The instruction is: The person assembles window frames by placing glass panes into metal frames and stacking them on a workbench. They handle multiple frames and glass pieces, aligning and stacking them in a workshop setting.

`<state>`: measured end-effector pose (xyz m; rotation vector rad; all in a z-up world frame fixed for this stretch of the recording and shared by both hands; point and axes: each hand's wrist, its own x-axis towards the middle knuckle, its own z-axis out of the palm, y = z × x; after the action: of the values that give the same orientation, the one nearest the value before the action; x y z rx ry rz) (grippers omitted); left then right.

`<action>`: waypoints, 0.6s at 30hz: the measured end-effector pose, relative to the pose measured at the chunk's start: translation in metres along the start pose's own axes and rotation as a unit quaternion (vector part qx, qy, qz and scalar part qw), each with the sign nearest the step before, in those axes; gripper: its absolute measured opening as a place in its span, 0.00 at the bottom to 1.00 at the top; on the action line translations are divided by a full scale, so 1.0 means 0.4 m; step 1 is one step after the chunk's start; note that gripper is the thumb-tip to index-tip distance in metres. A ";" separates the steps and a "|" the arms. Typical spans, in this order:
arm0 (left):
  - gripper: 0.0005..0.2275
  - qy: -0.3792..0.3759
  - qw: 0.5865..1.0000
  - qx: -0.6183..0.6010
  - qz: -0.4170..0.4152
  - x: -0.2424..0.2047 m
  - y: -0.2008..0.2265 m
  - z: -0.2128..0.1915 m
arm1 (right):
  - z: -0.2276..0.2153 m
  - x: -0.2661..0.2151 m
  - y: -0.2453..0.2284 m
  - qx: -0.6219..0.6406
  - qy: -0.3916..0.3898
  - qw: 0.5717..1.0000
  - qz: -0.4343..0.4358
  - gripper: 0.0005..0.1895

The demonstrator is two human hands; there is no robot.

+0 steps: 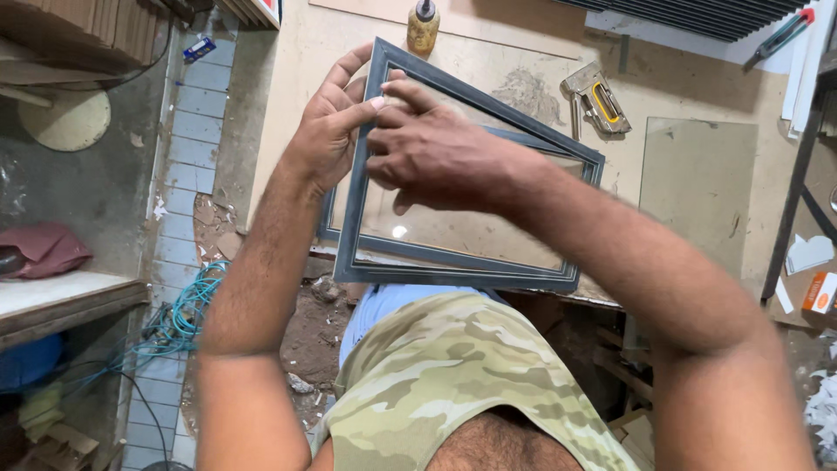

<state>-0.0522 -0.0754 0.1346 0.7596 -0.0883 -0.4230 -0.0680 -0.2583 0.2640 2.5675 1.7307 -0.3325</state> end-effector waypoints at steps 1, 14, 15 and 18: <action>0.29 0.045 0.996 0.073 -0.025 -0.002 -0.007 -0.018 | -0.017 -0.015 0.011 0.031 -0.041 0.998 0.020 0.14; 0.32 0.223 0.708 0.669 0.026 0.036 -0.316 -0.393 | -0.210 -0.539 0.201 0.109 0.009 0.977 0.184 0.13; 0.32 0.243 0.614 0.750 0.042 0.026 -0.335 -0.385 | -0.220 -0.580 0.210 0.122 0.019 0.970 0.210 0.13; 0.27 0.215 0.732 0.644 0.058 0.006 -0.348 -0.319 | -0.240 -0.687 0.203 0.154 0.099 0.939 0.291 0.11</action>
<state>-0.0683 -0.0835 -0.0534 2.2132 0.0245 0.0234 -0.0770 -0.5268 0.4026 3.2743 0.9200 -0.3473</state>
